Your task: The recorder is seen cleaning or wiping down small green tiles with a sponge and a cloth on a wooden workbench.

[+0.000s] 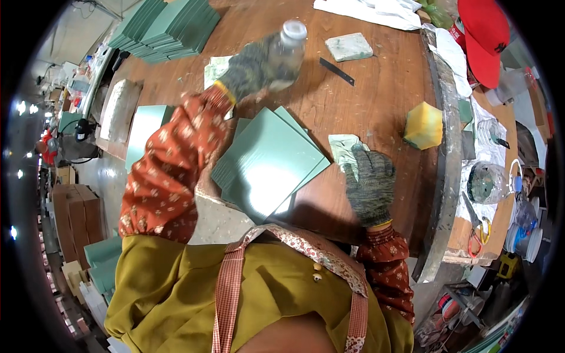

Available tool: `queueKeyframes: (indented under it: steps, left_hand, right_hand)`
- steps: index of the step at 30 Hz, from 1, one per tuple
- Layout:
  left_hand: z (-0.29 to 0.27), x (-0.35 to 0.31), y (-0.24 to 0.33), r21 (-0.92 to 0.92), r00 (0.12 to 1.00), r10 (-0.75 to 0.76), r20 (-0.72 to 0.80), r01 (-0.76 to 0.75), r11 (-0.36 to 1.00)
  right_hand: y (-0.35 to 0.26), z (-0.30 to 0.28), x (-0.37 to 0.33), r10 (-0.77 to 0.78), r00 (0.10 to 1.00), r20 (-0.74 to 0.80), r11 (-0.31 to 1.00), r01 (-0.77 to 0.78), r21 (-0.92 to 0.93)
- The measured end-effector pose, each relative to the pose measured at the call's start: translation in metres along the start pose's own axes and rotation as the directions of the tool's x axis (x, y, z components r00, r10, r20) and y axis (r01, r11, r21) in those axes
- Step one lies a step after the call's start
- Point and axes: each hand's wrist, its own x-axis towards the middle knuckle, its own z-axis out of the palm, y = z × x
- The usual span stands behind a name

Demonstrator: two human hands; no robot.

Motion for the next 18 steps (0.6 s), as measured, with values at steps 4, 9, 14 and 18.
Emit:
queueKeyframes:
  steps: [4, 9, 14, 18]
  left_hand:
    - [0.032, 0.038, -0.069, -0.179, 0.964, -0.086, -0.252, 0.041, 0.983]
    - [0.034, -0.032, -0.025, -0.162, 0.939, -0.33, -0.098, 0.312, 0.936]
    - [0.037, -0.167, -0.024, 0.166, 0.922, -0.003, -0.387, 0.072, 0.984]
    - [0.078, -0.202, -0.014, 0.202, 0.852, -0.044, -0.521, 0.173, 0.964]
  right_hand:
    - [-0.005, 0.002, 0.003, -0.055, 0.997, -0.055, 0.998, 0.056, 0.016]
    - [0.015, 0.004, -0.012, 0.025, 0.987, -0.16, 0.994, -0.007, 0.11]
    - [-0.036, -0.032, 0.01, -0.348, 0.93, -0.119, 0.937, 0.346, -0.043]
    - [-0.12, -0.017, 0.038, -0.325, 0.931, 0.169, 0.943, 0.305, 0.136]
